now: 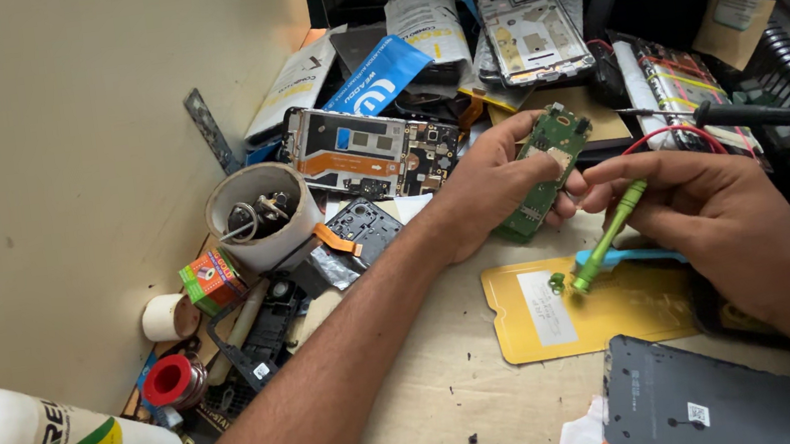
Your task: The person holds a green phone motherboard at a cluttered repair bench and uses a green precision screwdriver to work on its components. They reposition the board repeatedly, then attach and press a flex-cable display assembly onto the board with both hands.
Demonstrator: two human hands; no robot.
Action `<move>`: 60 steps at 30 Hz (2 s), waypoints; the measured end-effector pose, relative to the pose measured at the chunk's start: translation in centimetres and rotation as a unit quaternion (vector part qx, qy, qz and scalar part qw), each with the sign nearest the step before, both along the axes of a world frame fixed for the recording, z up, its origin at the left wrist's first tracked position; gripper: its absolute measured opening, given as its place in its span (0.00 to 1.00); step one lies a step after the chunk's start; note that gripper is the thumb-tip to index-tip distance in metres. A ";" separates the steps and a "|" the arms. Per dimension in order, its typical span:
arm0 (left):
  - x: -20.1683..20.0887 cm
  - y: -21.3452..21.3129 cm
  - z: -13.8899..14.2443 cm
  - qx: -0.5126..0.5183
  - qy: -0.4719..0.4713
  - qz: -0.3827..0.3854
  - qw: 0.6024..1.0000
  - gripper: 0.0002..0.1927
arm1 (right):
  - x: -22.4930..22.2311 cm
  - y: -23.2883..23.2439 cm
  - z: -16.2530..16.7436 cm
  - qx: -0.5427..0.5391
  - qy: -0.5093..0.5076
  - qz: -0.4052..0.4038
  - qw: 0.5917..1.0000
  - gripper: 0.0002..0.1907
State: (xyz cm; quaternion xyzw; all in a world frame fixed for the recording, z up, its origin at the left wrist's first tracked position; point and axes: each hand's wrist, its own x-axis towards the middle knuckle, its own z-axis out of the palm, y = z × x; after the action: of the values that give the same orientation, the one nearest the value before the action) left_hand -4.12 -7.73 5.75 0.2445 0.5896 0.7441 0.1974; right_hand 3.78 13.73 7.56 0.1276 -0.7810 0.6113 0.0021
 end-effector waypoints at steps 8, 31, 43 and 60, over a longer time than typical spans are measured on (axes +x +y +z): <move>-0.1 0.0 -0.2 -0.004 -0.004 -0.001 1.000 0.26 | 0.3 -0.2 0.1 0.035 -0.016 -0.039 0.998 0.13; -0.1 0.1 -0.1 -0.006 -0.015 -0.007 1.000 0.28 | -0.5 0.9 -1.2 -0.004 -0.025 -0.017 1.000 0.16; -0.1 -0.1 0.1 -0.007 -0.017 -0.007 1.000 0.26 | -0.6 0.2 -1.8 -0.016 0.028 -0.035 0.999 0.16; 0.0 -0.1 -0.1 -0.004 -0.010 0.005 1.000 0.24 | -0.3 -0.4 -1.3 0.128 0.096 0.040 0.986 0.22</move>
State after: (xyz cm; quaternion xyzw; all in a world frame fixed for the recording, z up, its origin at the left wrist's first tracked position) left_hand -4.10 -7.80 5.63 0.2336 0.5918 0.7449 0.2008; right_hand 3.46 13.36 6.22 0.2158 -0.8433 0.4908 0.0363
